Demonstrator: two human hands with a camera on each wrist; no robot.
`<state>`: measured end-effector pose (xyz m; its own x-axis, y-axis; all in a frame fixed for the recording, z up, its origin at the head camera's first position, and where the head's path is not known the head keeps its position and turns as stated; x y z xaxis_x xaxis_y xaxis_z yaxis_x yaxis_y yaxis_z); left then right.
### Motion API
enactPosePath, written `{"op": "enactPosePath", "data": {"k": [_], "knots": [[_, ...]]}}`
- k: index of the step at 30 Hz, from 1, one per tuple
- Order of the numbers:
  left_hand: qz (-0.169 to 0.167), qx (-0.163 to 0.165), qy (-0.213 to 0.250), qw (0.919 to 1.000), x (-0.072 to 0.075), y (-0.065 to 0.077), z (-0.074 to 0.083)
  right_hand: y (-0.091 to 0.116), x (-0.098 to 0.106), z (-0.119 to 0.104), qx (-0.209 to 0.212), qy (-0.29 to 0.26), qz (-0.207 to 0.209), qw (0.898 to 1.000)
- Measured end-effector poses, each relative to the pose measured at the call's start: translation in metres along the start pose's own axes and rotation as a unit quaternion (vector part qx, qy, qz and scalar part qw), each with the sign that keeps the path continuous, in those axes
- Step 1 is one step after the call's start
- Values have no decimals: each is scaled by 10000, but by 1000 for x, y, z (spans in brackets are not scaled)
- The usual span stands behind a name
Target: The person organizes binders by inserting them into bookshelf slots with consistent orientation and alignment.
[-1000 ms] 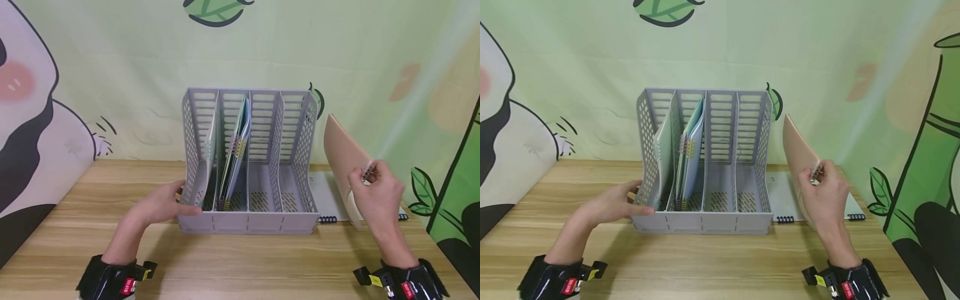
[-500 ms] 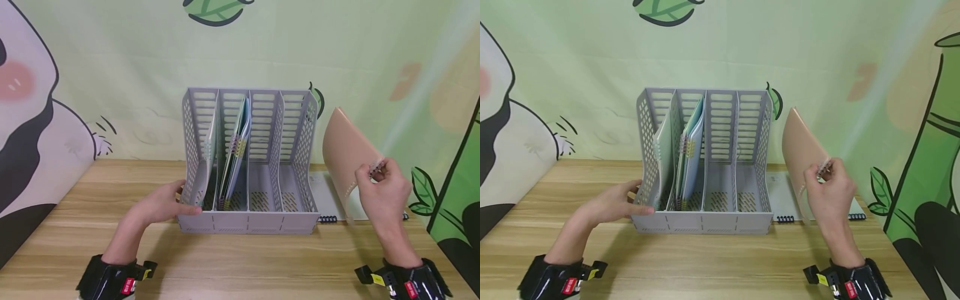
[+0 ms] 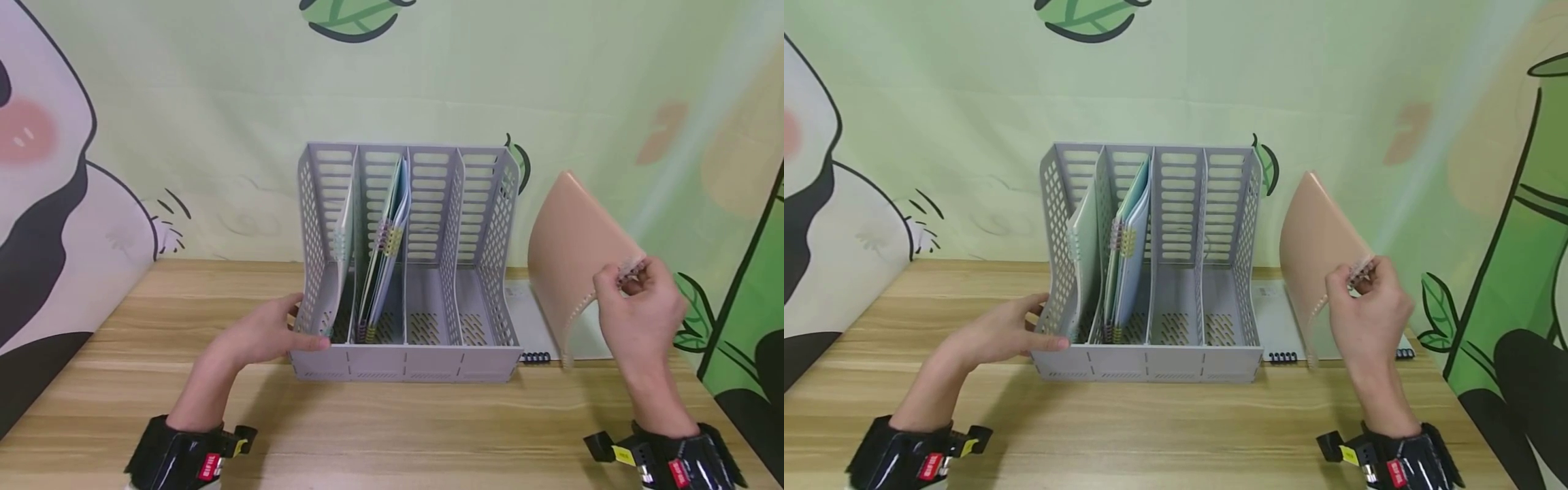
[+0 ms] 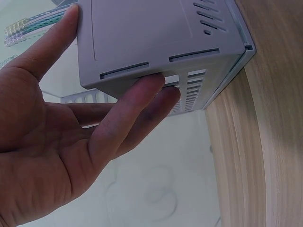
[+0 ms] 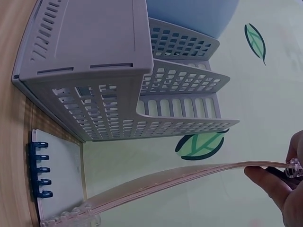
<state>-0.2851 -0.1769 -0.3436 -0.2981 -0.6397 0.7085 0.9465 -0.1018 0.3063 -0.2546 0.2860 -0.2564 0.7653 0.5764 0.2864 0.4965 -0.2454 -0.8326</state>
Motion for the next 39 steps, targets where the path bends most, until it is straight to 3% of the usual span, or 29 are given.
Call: {"op": "enactPosePath", "data": {"k": [20, 31, 39], "knots": [[105, -23, -154, 9998, 1, -1, 0, -6, 6, 5, 249, 304, -179, 9991], [55, -27, -93, 9999, 0, 0, 0, -8, 13, 10, 386, 335, 239, 9984], [57, -39, -84, 9999, 0, 0, 0, -10, 16, 17, 216, 370, 179, 9989]]}}
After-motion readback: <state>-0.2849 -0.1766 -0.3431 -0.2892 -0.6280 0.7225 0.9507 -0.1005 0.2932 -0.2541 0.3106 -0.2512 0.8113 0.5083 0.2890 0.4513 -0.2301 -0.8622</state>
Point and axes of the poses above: each hand's wrist, its own y-axis away from the middle knuckle, its own x-axis out of the back of the hand, z = x × y, the point moved 8 cm from there along -y, towards the middle knuckle, and after that the axes turned 14 degrees about x, right-handed, at the moved point
